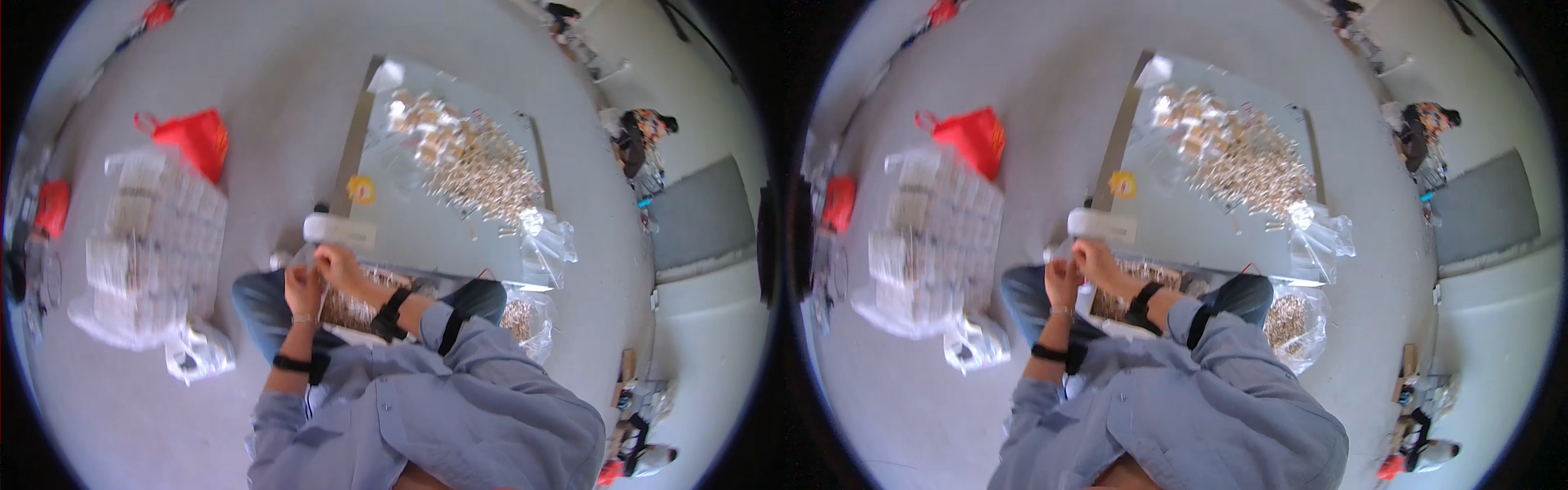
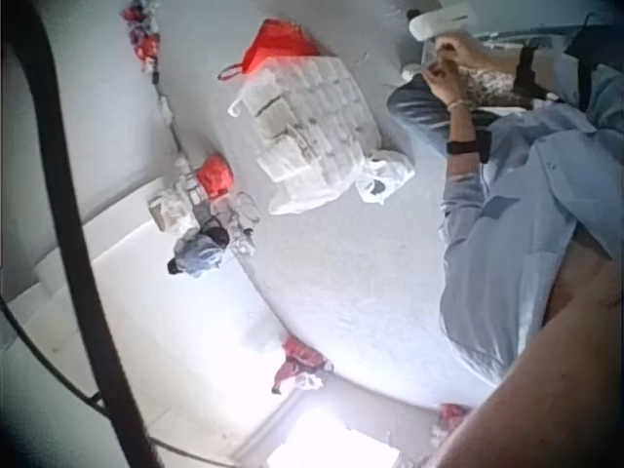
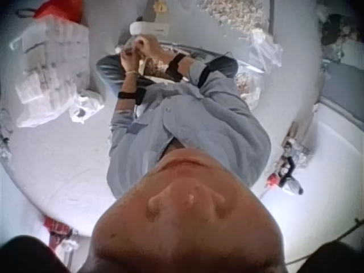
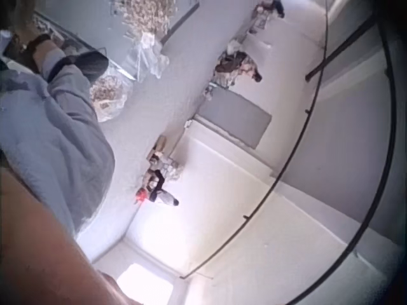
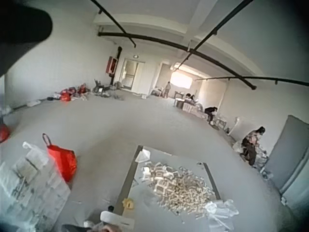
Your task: The person is counting bundles of cotton swabs and placing them into small plastic bags.
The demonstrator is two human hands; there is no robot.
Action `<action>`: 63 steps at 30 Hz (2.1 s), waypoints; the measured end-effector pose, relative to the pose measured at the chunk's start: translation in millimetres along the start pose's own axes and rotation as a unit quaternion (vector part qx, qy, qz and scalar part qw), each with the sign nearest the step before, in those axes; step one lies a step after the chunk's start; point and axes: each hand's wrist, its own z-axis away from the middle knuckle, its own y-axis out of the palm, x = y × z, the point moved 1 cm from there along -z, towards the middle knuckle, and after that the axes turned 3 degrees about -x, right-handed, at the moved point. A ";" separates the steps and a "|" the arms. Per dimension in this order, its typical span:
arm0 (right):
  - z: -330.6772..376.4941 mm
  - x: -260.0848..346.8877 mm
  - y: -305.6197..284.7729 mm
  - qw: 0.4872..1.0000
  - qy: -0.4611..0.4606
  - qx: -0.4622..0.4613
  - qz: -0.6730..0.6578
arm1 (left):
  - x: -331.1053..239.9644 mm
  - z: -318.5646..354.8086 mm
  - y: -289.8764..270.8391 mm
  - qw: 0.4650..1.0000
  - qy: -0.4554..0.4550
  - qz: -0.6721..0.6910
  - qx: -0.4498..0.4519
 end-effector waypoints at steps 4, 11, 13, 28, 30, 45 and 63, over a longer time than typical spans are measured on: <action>-6.3 6.3 1.1 0.997 0.069 0.030 -0.024 | 14.8 -13.0 4.5 0.997 -0.023 0.044 -0.054; -37.7 -18.0 22.3 0.991 -0.017 0.128 0.031 | 28.4 -29.6 21.0 0.974 -0.083 0.159 -0.138; -58.5 -20.1 31.1 0.986 -0.031 0.154 0.054 | 38.3 -47.5 28.7 0.963 -0.084 0.185 -0.176; -159.8 -86.8 49.6 0.866 0.005 0.477 0.152 | 65.4 -87.7 96.4 0.913 -0.217 0.303 -0.169; -164.8 -85.4 47.2 0.864 0.023 0.483 0.140 | 61.2 -83.8 95.0 0.901 -0.225 0.338 -0.151; -172.8 -72.7 24.2 0.852 0.051 0.511 0.102 | 33.9 -74.4 88.0 0.824 -0.301 0.458 -0.143; -171.9 -79.1 23.3 0.856 0.058 0.507 0.079 | 38.9 -92.3 84.4 0.843 -0.346 0.393 -0.121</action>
